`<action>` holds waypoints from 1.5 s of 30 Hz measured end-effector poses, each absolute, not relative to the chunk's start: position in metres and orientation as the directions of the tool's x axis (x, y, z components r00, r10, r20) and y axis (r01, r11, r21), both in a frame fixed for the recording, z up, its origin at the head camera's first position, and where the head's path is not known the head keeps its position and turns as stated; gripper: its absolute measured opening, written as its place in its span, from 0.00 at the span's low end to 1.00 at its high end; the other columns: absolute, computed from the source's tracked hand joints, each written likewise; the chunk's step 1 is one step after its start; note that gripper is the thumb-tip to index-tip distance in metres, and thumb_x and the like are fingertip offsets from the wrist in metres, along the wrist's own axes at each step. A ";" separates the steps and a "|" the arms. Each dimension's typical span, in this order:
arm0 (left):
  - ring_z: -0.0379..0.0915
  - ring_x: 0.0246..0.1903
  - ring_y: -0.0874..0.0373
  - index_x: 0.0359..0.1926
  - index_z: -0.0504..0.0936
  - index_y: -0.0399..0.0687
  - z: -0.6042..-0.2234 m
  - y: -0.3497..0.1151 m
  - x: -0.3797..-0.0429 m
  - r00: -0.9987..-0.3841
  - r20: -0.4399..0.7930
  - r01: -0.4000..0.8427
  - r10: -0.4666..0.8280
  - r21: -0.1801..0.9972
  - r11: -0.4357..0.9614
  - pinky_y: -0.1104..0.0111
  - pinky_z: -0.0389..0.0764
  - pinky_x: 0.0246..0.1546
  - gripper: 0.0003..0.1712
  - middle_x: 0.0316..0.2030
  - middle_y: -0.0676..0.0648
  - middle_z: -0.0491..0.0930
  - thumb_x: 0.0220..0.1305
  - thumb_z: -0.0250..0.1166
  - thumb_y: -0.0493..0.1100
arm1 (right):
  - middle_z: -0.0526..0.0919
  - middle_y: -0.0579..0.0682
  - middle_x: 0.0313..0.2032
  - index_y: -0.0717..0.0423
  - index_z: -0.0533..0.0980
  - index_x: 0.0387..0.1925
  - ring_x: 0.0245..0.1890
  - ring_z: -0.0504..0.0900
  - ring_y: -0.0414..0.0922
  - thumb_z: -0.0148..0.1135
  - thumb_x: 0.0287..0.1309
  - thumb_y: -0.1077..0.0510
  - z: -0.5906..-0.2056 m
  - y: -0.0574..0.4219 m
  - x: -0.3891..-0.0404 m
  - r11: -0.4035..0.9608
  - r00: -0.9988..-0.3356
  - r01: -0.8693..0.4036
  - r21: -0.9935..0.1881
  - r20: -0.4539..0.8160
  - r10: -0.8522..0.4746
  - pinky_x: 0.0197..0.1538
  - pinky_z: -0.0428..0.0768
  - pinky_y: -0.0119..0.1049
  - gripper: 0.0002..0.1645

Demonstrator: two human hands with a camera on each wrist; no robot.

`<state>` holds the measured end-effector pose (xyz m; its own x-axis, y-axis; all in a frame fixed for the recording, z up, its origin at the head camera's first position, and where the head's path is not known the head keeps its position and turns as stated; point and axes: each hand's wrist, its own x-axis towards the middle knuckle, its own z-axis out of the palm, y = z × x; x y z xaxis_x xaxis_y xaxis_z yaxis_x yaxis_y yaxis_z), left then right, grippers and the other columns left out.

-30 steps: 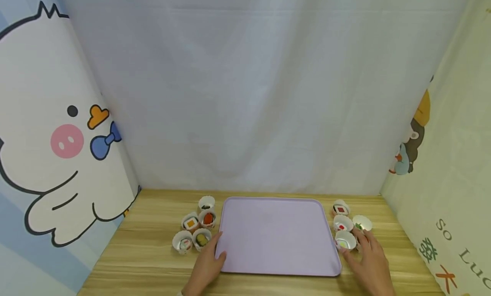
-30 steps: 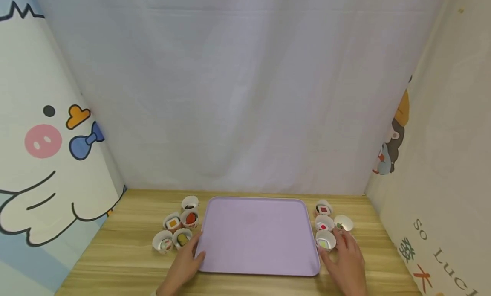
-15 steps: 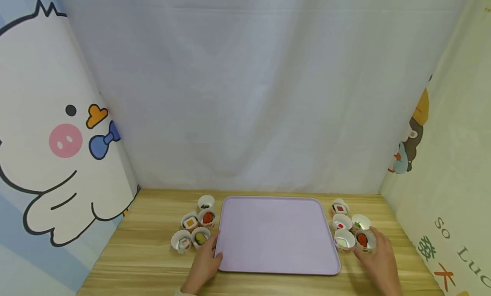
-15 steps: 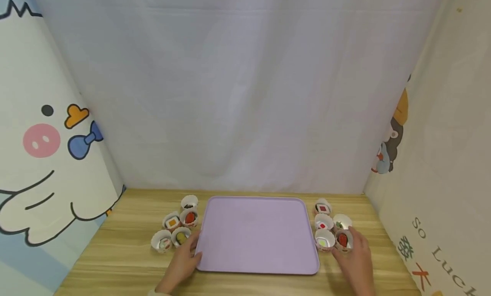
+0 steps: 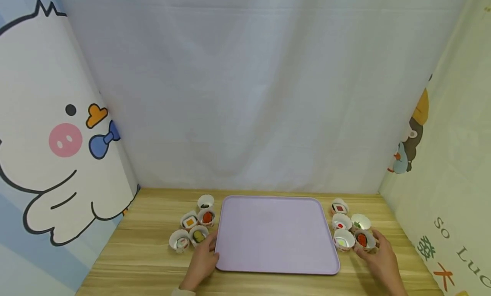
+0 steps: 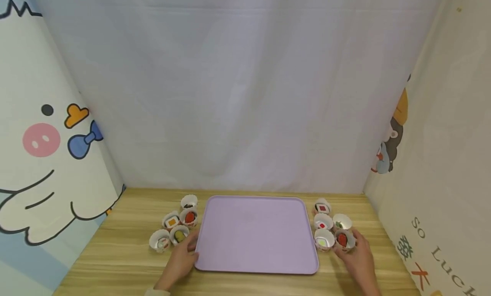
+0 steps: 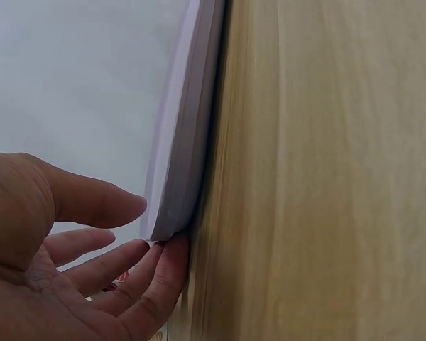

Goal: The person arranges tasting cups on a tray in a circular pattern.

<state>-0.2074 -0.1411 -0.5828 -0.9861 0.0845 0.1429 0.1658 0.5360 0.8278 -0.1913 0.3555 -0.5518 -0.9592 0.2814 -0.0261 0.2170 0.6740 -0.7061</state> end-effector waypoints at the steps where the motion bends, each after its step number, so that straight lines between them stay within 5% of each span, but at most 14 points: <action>1: 0.82 0.48 0.40 0.63 0.69 0.26 -0.583 -0.142 -0.208 -0.986 0.141 0.165 0.086 0.835 0.525 0.55 0.82 0.49 0.36 0.56 0.28 0.77 0.48 0.61 0.22 | 0.57 0.76 0.67 0.72 0.48 0.72 0.65 0.61 0.71 0.71 0.53 0.54 -0.552 0.356 -0.192 0.666 -0.961 0.221 -0.713 -0.042 0.274 0.64 0.62 0.65 0.57; 5: 0.82 0.48 0.41 0.64 0.68 0.27 -0.585 -0.144 -0.210 -0.990 0.113 0.142 0.089 0.859 0.492 0.60 0.84 0.45 0.37 0.56 0.29 0.77 0.47 0.60 0.20 | 0.57 0.77 0.68 0.73 0.46 0.72 0.65 0.62 0.71 0.71 0.53 0.54 -0.552 0.359 -0.196 0.634 -0.960 0.243 -0.734 -0.090 0.264 0.66 0.63 0.63 0.58; 10: 0.82 0.46 0.42 0.65 0.67 0.26 -0.589 -0.148 -0.216 -0.992 0.063 0.107 0.112 0.887 0.449 0.65 0.85 0.39 0.40 0.55 0.28 0.77 0.44 0.57 0.20 | 0.59 0.78 0.67 0.71 0.48 0.72 0.64 0.68 0.69 0.71 0.53 0.51 -0.557 0.362 -0.198 0.604 -0.953 0.276 -0.747 -0.130 0.275 0.52 0.76 0.34 0.58; 12: 0.82 0.45 0.42 0.64 0.67 0.24 -0.591 -0.150 -0.219 -0.992 0.049 0.097 0.120 0.896 0.434 0.66 0.85 0.37 0.40 0.55 0.27 0.77 0.43 0.56 0.20 | 0.58 0.77 0.67 0.71 0.48 0.72 0.63 0.68 0.69 0.71 0.53 0.51 -0.558 0.363 -0.199 0.591 -0.951 0.287 -0.754 -0.148 0.273 0.50 0.75 0.32 0.57; 18: 0.83 0.43 0.41 0.61 0.69 0.22 -0.593 -0.153 -0.221 -0.991 0.037 0.086 0.126 0.908 0.410 0.65 0.85 0.36 0.38 0.52 0.27 0.77 0.42 0.57 0.20 | 0.56 0.77 0.67 0.72 0.47 0.71 0.65 0.62 0.70 0.71 0.53 0.53 -0.561 0.367 -0.204 0.559 -0.950 0.292 -0.776 -0.170 0.260 0.65 0.65 0.59 0.57; 33: 0.82 0.42 0.41 0.60 0.70 0.21 -0.591 -0.154 -0.222 -0.990 0.047 0.099 0.133 0.903 0.418 0.64 0.84 0.36 0.37 0.51 0.26 0.78 0.41 0.57 0.20 | 0.64 0.77 0.63 0.71 0.55 0.68 0.62 0.66 0.71 0.72 0.49 0.54 -0.570 0.370 -0.213 0.625 -0.952 0.279 -0.729 -0.124 0.280 0.64 0.64 0.63 0.52; 45: 0.82 0.43 0.41 0.60 0.70 0.21 -0.592 -0.154 -0.222 -0.991 0.039 0.086 0.125 0.912 0.400 0.64 0.85 0.36 0.37 0.51 0.26 0.78 0.41 0.57 0.19 | 0.65 0.76 0.64 0.70 0.62 0.65 0.62 0.66 0.71 0.72 0.50 0.45 -0.570 0.370 -0.211 0.666 -0.943 0.300 -0.683 -0.109 0.313 0.64 0.64 0.65 0.50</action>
<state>-0.2224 -0.1539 -0.5917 -0.9914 0.1249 0.0387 0.0860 0.3999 0.9125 -0.2113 0.3698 -0.5702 -0.9433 0.3135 -0.1089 0.3001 0.6661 -0.6829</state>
